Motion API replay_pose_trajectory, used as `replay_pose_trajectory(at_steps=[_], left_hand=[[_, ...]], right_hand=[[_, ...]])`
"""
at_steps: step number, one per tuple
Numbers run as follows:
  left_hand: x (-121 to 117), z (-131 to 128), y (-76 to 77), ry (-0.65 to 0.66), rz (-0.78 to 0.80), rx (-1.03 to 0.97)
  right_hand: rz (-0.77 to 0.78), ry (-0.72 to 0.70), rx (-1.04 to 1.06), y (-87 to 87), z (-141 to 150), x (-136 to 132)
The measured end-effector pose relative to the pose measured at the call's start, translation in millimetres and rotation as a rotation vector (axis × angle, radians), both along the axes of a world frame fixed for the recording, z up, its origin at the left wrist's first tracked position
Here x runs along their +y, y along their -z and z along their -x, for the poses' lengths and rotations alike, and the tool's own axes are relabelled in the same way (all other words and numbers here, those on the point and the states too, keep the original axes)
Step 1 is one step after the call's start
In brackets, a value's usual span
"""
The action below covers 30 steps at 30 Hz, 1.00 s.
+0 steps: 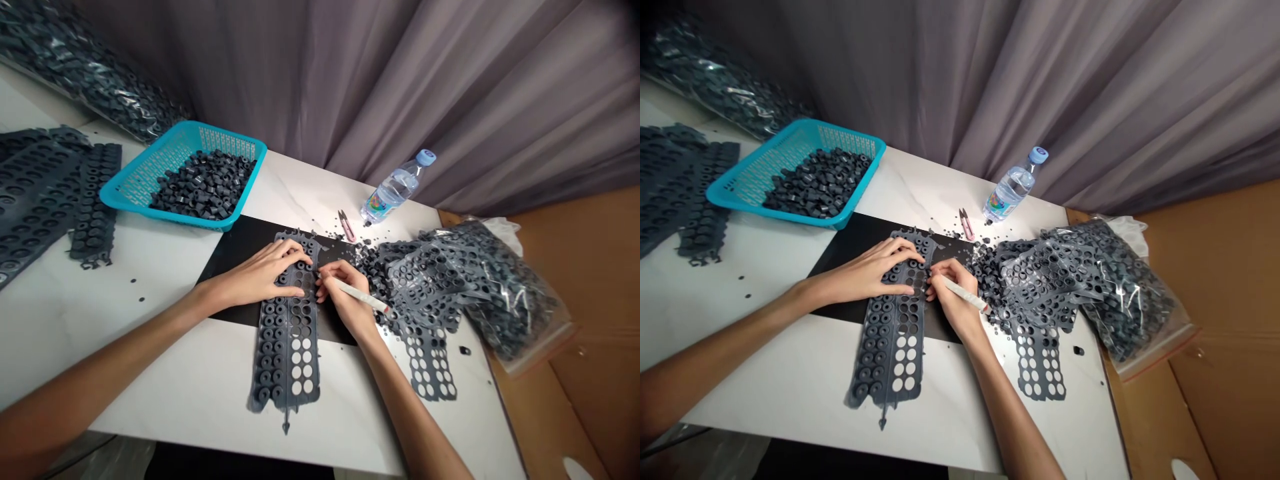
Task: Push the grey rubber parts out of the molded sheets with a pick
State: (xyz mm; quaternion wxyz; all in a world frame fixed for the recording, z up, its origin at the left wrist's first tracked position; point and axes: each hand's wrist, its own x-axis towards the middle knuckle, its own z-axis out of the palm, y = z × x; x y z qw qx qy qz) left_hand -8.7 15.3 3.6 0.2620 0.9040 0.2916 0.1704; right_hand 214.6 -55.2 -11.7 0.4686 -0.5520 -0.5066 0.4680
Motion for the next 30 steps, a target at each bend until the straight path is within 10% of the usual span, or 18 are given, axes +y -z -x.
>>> replay_pose_trajectory(at_steps=[30], left_hand=[[-6.5,-30.2,2.5,-0.163,-0.270,-0.156]], right_hand=[[-0.036,0.009,-0.169,-2.7,7.5,-3.3]])
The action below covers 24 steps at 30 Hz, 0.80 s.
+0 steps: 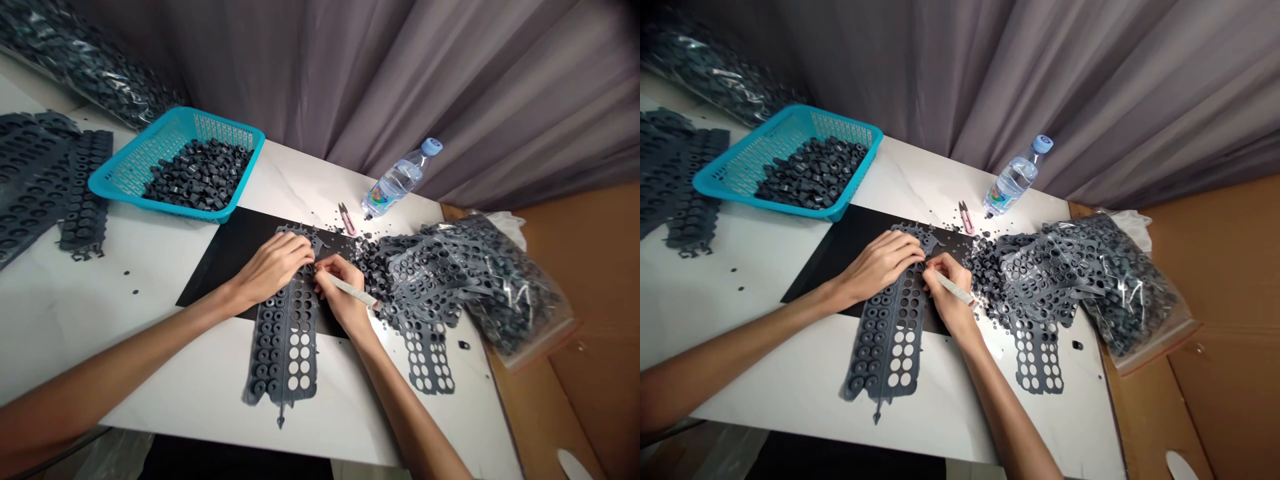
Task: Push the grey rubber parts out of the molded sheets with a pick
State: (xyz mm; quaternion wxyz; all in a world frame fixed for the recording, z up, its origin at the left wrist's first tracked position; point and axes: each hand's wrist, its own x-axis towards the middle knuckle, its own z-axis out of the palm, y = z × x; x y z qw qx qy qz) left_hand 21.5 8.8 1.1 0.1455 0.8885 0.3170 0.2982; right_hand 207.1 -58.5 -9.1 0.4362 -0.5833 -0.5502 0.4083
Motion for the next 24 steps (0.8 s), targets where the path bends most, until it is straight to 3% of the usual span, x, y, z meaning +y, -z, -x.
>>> replay_pose_trajectory(at_steps=[3,6,9,11,20,24], left_hand=[[4.7,0.8,-10.7,-0.122,0.218,-0.392],[8.4,7.1,-20.9,-0.068,0.626,-0.696],[3.9,13.5,-23.8,0.048,0.994,-0.798],[-1.8,15.7,-22.7,0.084,1.122,-0.804],[-7.9,16.7,-15.5,0.136,1.261,-0.770],[-6.7,14.0,-7.5,0.108,1.228,-0.745]], right_hand=[[0.007,0.015,0.002,1.9,0.6,-0.4],[0.035,0.000,0.081,2.9,-0.5,0.4],[0.026,0.020,0.152,1.3,-1.9,0.8],[-0.004,0.064,0.173,-0.1,-2.6,0.5],[-0.042,0.105,0.094,1.8,-3.6,1.0],[-0.157,0.151,-0.089,-3.7,-2.3,-3.2]])
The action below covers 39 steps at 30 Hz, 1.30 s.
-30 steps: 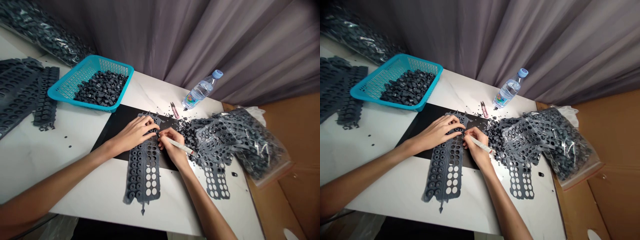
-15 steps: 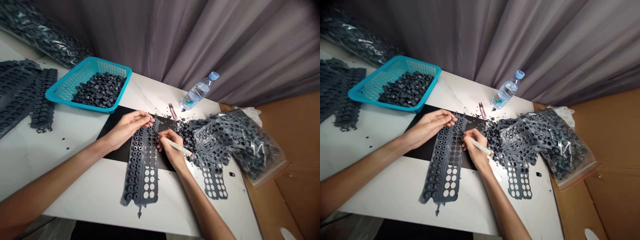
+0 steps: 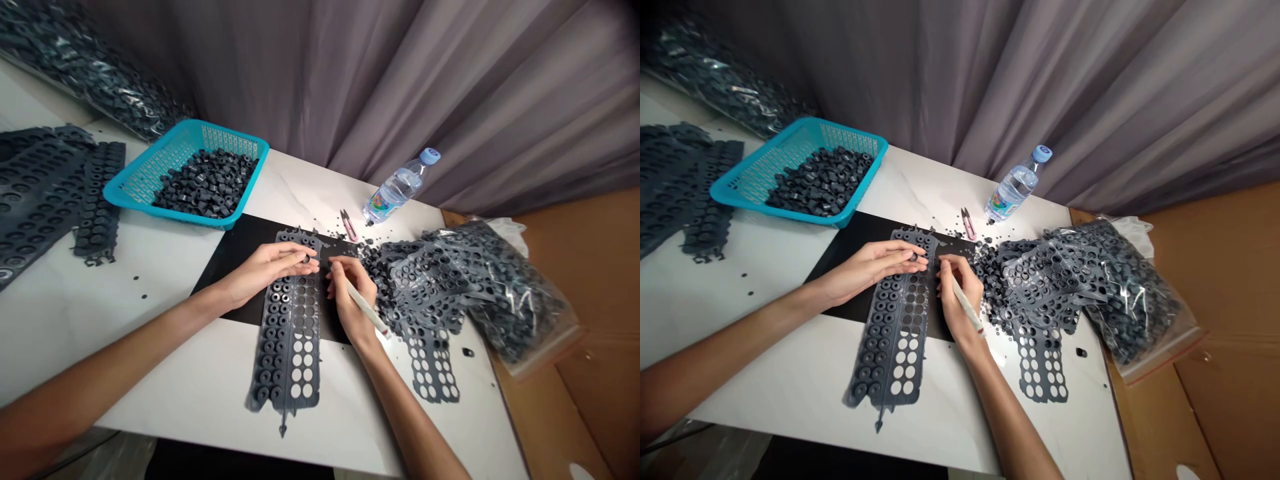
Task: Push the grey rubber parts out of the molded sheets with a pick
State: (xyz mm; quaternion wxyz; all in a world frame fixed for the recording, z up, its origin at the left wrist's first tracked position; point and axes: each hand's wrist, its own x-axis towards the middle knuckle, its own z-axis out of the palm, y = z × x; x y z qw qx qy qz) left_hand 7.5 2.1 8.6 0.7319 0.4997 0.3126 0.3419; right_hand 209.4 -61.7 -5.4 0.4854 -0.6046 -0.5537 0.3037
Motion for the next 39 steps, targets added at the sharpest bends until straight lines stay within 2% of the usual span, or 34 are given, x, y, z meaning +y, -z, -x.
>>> replay_pose_trajectory(at_steps=[4,6,11,13,16,18,20,24,31,36,39], left_hand=[[-0.6,-7.7,10.1,-0.048,-0.117,0.075],[-3.6,-12.4,12.1,-0.055,-0.174,0.136],[-13.5,-18.9,5.3,-0.065,-0.266,0.250],[-12.4,-16.0,0.3,-0.095,-0.381,0.322],[-2.0,-4.7,-2.7,-0.155,-0.735,0.547],[7.7,4.5,0.3,-0.125,-0.959,0.705],[16.1,12.0,6.2,-0.069,-1.069,0.815],[23.3,17.1,15.3,-0.054,-1.106,0.915],[27.4,18.5,11.8,-0.167,-1.095,0.983],[31.9,22.9,9.3,-0.127,-0.991,0.889],[30.0,26.2,1.9,-0.116,-0.904,0.771]], right_hand=[[-0.199,-0.098,-0.334,-4.8,5.7,-6.8],[-0.234,-0.148,-0.464,-4.6,9.7,-8.8],[-0.251,-0.162,-0.549,-7.7,7.7,-6.4],[-0.279,-0.081,-0.570,-13.4,-5.1,-3.3],[-0.283,0.180,-0.710,-21.8,-35.9,1.9],[-0.260,0.295,-0.866,-23.7,-56.4,5.0],[-0.226,0.319,-0.985,-22.1,-70.2,7.4],[-0.204,0.312,-1.043,-15.9,-75.6,9.1],[-0.220,0.338,-1.022,-17.7,-70.1,9.2],[-0.250,0.311,-1.047,-29.0,-50.1,-2.7],[-0.241,0.162,-0.971,-28.1,-26.4,-24.5]])
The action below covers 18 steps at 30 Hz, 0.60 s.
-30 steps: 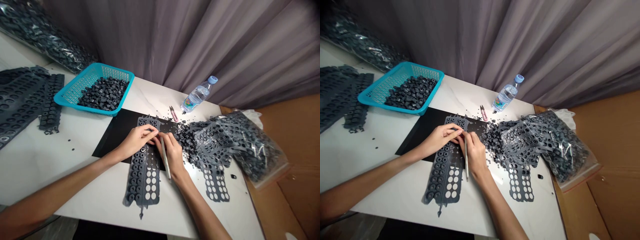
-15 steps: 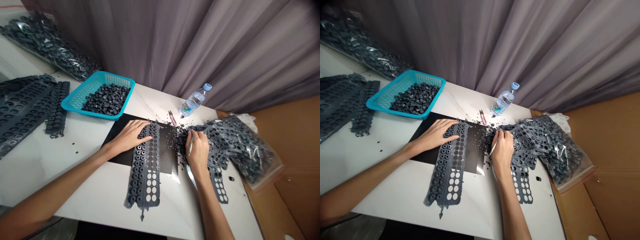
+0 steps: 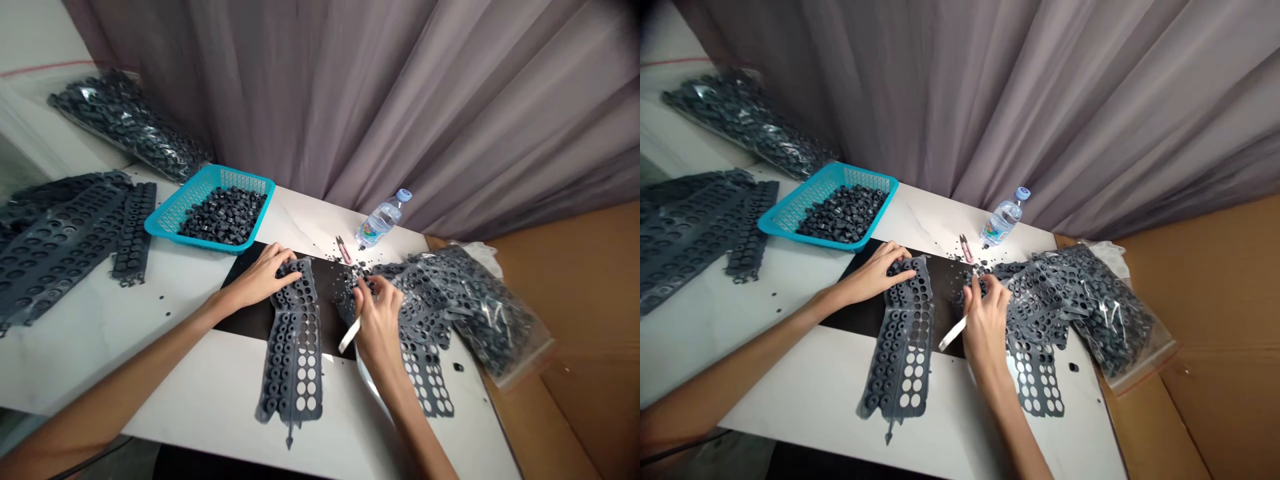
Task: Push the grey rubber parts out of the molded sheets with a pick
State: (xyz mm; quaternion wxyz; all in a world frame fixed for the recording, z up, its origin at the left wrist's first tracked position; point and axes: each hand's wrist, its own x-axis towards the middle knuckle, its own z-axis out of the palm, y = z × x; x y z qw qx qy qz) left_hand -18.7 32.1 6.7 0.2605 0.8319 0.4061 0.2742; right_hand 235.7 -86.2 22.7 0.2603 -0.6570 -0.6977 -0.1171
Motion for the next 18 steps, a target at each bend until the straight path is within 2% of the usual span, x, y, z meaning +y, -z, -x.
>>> replay_pose_trajectory(at_steps=[3,7,11,14,16,18], left_hand=[[-3.1,4.4,-13.6,0.012,0.074,-0.091],[-5.6,10.8,-36.8,0.029,0.190,-0.163],[-4.6,17.2,-53.4,-0.046,0.175,-0.302],[-5.6,26.3,-56.8,-0.122,0.251,-0.391],[-10.4,36.8,-55.3,-0.149,0.393,-0.427],[-19.4,50.1,-51.4,-0.137,0.548,-0.428]], right_hand=[[0.195,-0.189,0.129,8.4,23.8,-31.2],[0.336,-0.182,0.227,17.1,43.1,-65.0],[0.395,-0.225,0.404,13.0,48.2,-70.9],[0.473,-0.256,0.551,-4.4,38.5,-59.9],[0.496,-0.251,0.609,-25.4,23.0,-45.4],[0.484,-0.243,0.572,-51.9,3.1,-23.6]])
